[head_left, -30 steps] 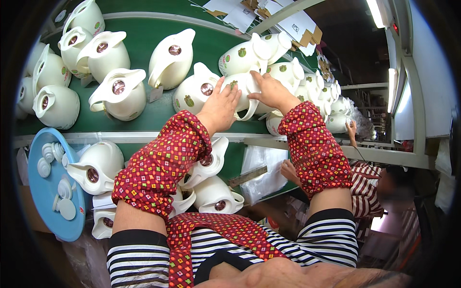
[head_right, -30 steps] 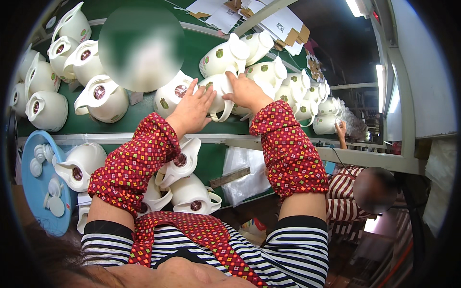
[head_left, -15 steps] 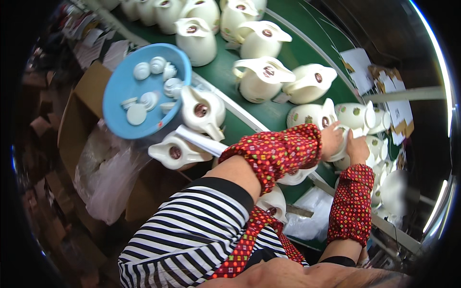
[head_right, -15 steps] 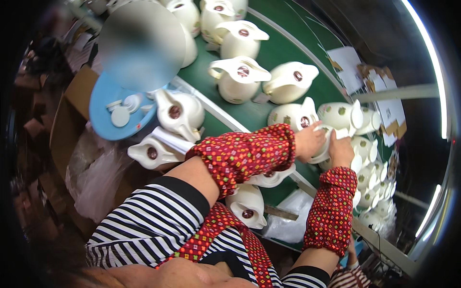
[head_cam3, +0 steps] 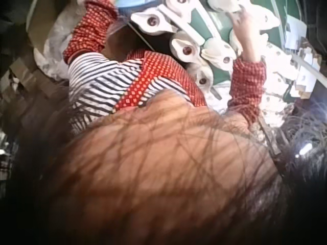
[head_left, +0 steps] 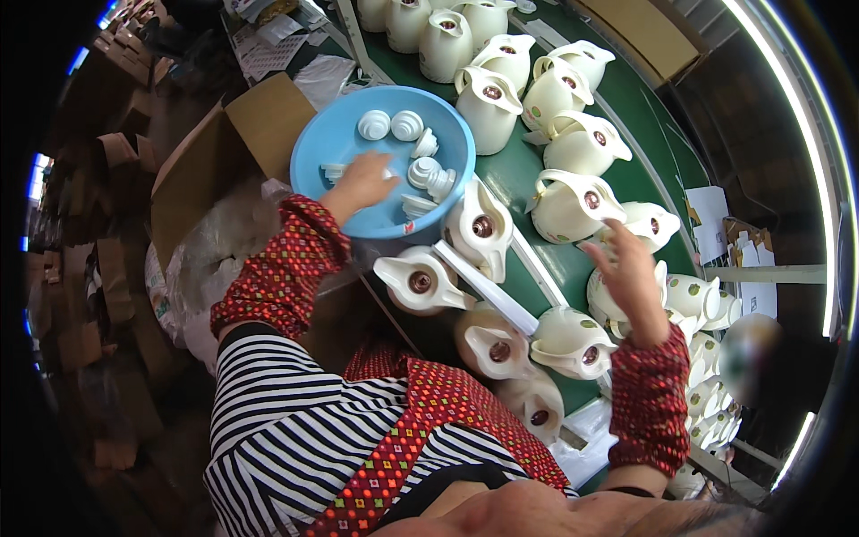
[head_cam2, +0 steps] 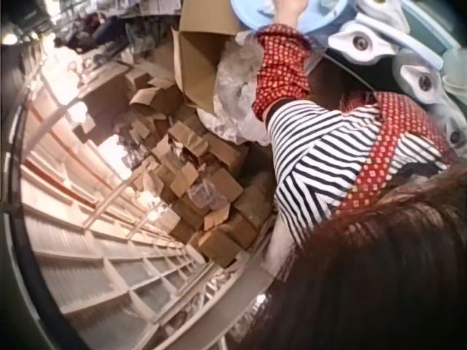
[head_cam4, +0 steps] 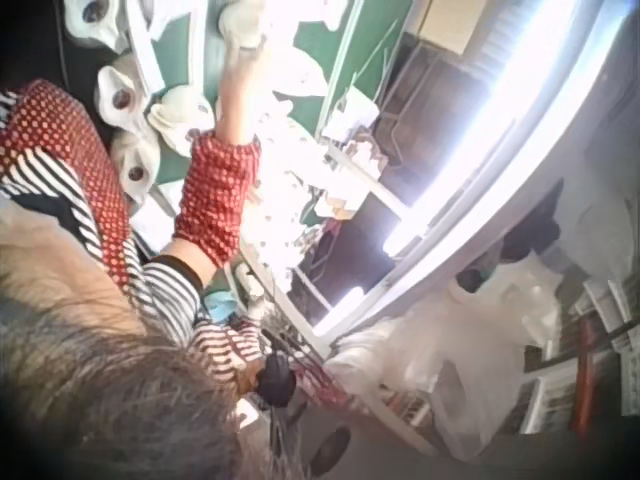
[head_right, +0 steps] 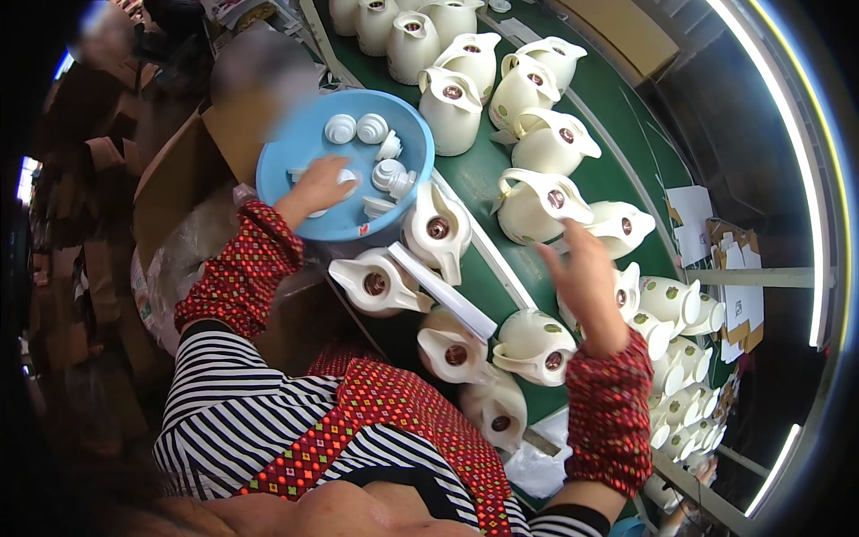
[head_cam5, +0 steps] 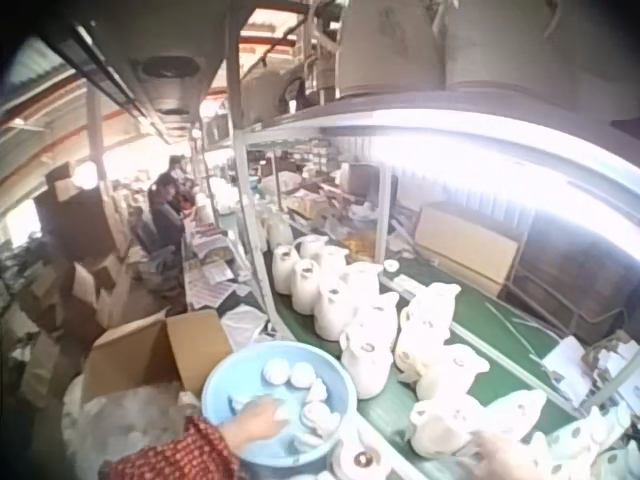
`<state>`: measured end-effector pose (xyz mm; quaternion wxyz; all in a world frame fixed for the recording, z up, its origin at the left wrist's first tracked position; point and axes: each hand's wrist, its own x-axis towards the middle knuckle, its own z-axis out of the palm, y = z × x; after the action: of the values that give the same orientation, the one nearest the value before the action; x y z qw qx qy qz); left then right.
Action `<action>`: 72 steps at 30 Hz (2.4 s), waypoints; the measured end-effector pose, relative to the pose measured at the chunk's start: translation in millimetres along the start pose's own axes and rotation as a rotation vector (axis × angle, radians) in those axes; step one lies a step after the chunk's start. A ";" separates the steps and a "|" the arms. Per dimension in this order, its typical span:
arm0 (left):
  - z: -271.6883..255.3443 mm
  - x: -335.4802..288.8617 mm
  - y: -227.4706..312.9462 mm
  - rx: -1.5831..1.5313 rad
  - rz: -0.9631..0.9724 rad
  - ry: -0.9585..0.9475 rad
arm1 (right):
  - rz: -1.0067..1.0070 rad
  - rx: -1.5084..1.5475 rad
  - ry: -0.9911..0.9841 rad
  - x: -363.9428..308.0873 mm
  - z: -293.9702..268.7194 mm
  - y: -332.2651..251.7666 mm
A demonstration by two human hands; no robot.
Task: The person assembles white ceramic pitchers on a green conveyor belt. They pick up each pitcher, insert a small internal component, and place the finished unit back on the belt. The process is repeated continuously for multiple units.
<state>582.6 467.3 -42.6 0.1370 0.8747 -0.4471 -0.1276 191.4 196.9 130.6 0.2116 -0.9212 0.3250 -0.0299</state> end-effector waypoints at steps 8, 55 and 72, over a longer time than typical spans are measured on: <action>30.6 23.4 -57.1 0.179 -0.073 -0.403 | -0.460 -0.247 -0.374 153.3 199.2 -169.2; 28.2 149.6 307.4 -0.449 0.846 0.070 | 0.483 -1.110 -0.323 -45.8 -31.0 155.7; 5.1 215.2 351.2 -0.294 0.527 0.083 | -0.084 -0.888 0.369 93.2 9.7 228.0</action>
<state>440.5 93.2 55.3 0.3089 0.7037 -0.6295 -0.1151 133.0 -15.8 20.7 -0.2646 -0.9142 0.3010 -0.0595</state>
